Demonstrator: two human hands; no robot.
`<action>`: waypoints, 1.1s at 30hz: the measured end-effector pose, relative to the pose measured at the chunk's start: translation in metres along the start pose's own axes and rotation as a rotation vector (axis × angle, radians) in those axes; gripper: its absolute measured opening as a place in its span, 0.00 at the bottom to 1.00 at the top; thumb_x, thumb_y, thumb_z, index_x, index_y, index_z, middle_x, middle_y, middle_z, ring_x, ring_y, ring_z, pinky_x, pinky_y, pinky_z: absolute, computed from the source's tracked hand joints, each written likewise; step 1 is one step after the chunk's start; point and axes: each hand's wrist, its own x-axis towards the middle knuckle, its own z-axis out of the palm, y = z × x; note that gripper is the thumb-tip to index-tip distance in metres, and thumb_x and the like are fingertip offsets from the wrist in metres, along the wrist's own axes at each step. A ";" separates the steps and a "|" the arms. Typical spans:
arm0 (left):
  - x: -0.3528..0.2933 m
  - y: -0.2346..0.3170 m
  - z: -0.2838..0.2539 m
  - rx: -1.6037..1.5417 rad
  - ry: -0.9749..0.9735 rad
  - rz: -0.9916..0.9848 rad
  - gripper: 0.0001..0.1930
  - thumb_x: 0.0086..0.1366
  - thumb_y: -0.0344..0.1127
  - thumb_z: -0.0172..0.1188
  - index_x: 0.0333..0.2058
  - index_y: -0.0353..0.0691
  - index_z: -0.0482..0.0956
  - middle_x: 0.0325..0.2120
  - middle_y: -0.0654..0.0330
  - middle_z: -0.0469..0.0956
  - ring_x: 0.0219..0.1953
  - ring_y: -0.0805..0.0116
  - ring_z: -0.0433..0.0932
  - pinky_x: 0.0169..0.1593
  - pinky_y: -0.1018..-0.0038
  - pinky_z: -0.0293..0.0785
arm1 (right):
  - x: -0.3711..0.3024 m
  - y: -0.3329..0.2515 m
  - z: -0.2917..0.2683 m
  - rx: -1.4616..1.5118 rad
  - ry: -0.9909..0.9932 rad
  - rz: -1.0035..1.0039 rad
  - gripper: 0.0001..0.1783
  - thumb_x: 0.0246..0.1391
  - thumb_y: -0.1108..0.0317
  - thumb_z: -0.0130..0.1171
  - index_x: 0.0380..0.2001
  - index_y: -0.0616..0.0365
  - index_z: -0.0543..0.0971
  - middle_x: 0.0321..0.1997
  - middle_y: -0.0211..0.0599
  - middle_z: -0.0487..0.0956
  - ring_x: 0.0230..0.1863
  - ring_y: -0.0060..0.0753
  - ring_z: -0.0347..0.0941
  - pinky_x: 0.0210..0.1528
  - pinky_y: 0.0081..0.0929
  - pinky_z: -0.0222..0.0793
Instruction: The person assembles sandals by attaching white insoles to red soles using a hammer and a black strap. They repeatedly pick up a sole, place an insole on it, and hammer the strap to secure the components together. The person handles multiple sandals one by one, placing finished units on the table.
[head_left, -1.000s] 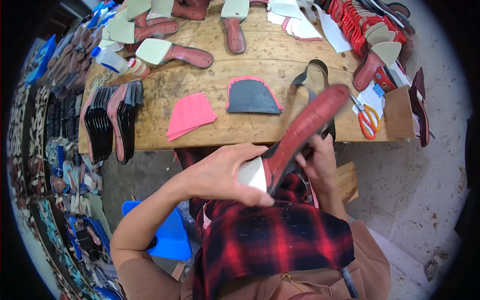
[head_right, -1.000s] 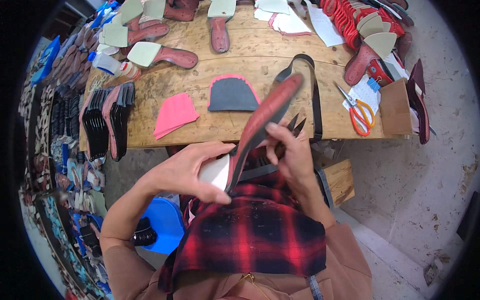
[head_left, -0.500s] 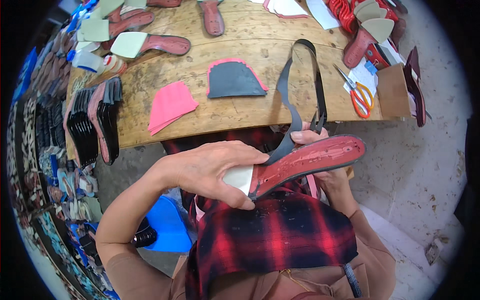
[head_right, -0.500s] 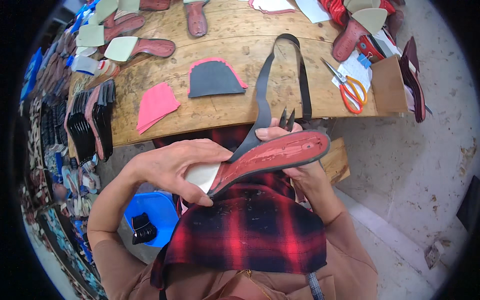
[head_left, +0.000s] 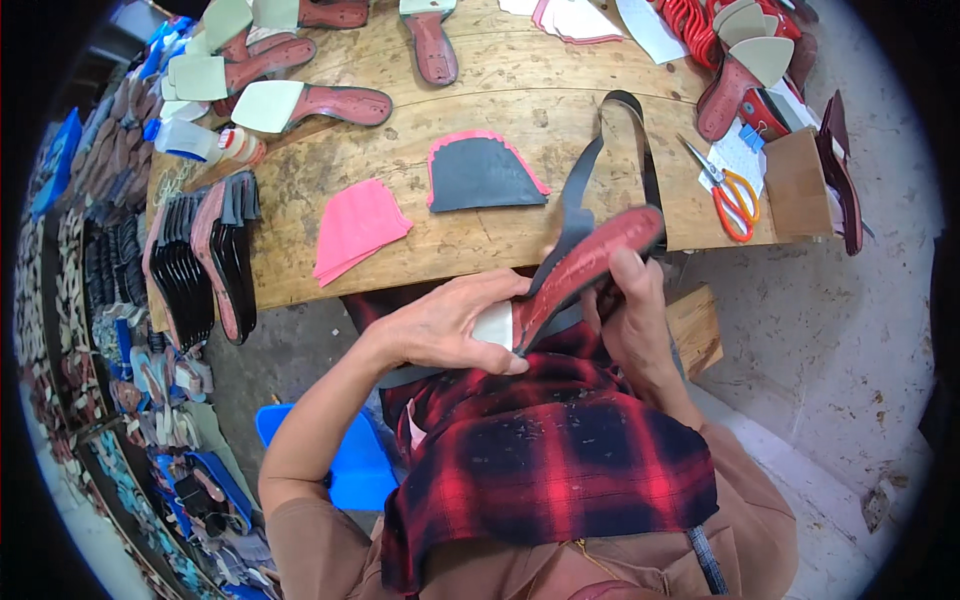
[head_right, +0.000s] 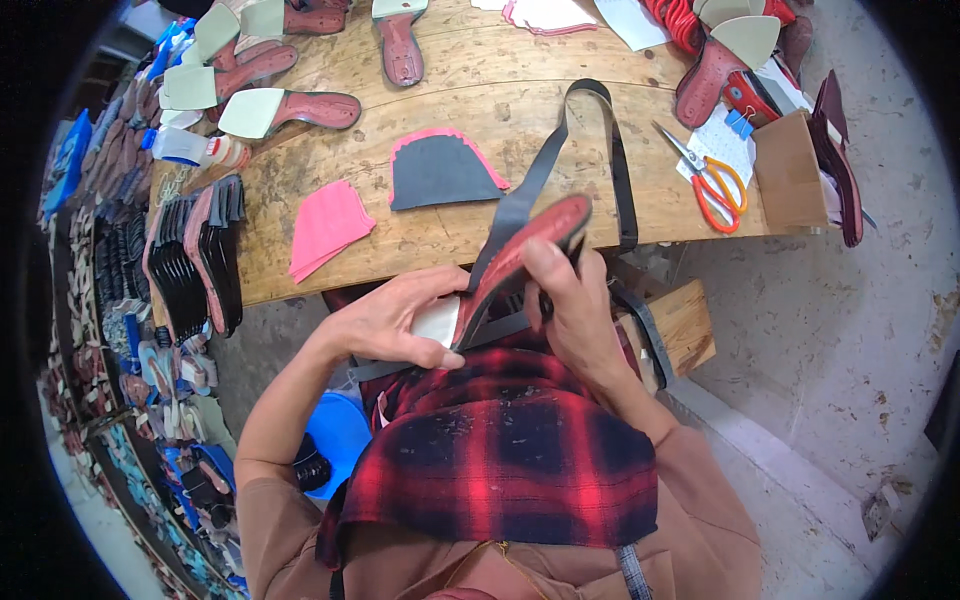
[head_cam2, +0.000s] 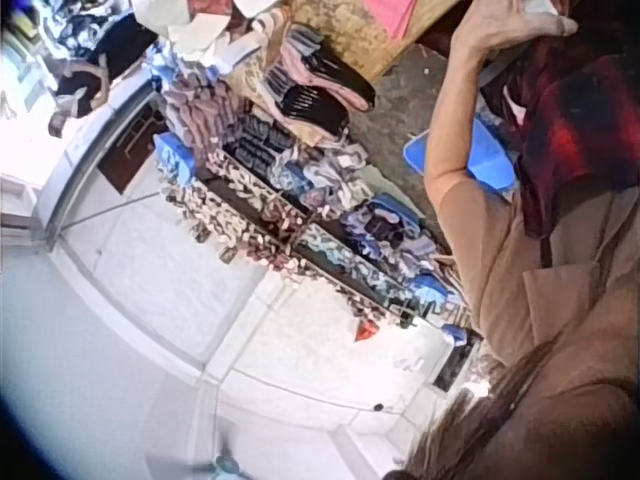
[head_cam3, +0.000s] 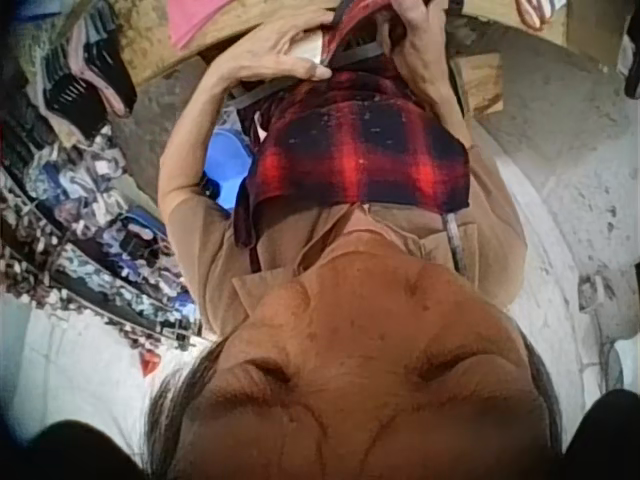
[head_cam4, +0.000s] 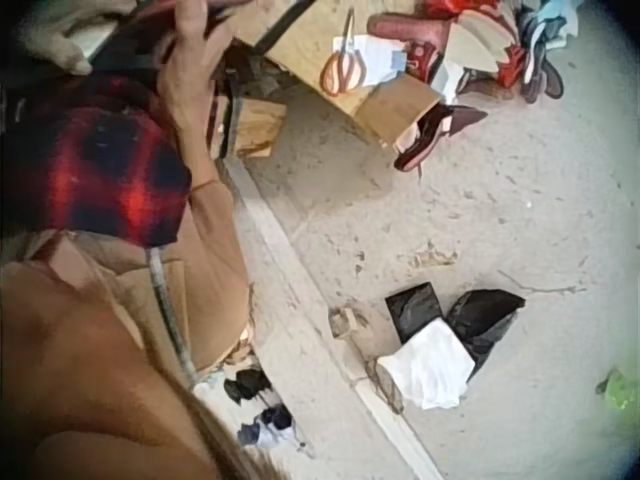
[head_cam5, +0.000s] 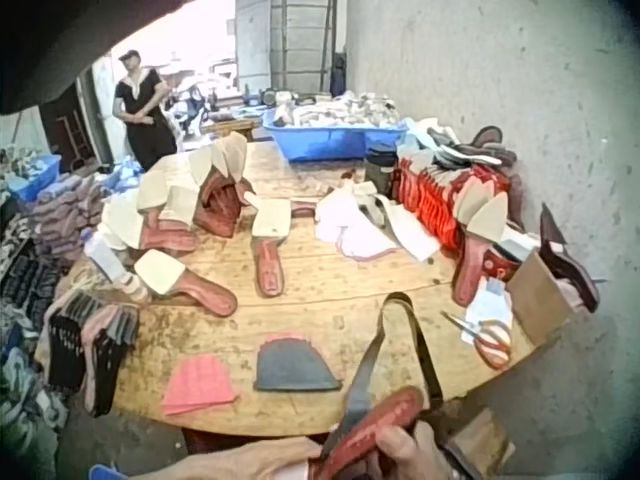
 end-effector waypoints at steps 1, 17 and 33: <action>0.001 0.002 0.002 -0.031 0.006 -0.045 0.41 0.47 0.49 0.71 0.57 0.32 0.68 0.53 0.50 0.70 0.58 0.57 0.69 0.61 0.64 0.63 | 0.005 0.003 0.002 -0.032 -0.019 0.000 0.28 0.59 0.44 0.52 0.43 0.62 0.74 0.28 0.34 0.75 0.17 0.23 0.66 0.19 0.20 0.60; 0.010 0.003 0.051 -0.672 0.206 -0.004 0.44 0.50 0.28 0.73 0.64 0.32 0.61 0.53 0.61 0.72 0.56 0.70 0.69 0.61 0.73 0.63 | 0.052 0.010 -0.012 -0.058 -0.012 0.049 0.16 0.62 0.60 0.56 0.31 0.64 0.79 0.24 0.35 0.81 0.18 0.23 0.74 0.20 0.19 0.67; 0.025 -0.014 0.035 0.007 0.028 -0.087 0.19 0.69 0.47 0.52 0.38 0.37 0.82 0.27 0.49 0.81 0.30 0.57 0.81 0.36 0.64 0.74 | 0.053 0.011 -0.025 0.848 -0.301 0.172 0.19 0.64 0.59 0.45 0.28 0.62 0.76 0.22 0.46 0.76 0.26 0.47 0.73 0.35 0.40 0.71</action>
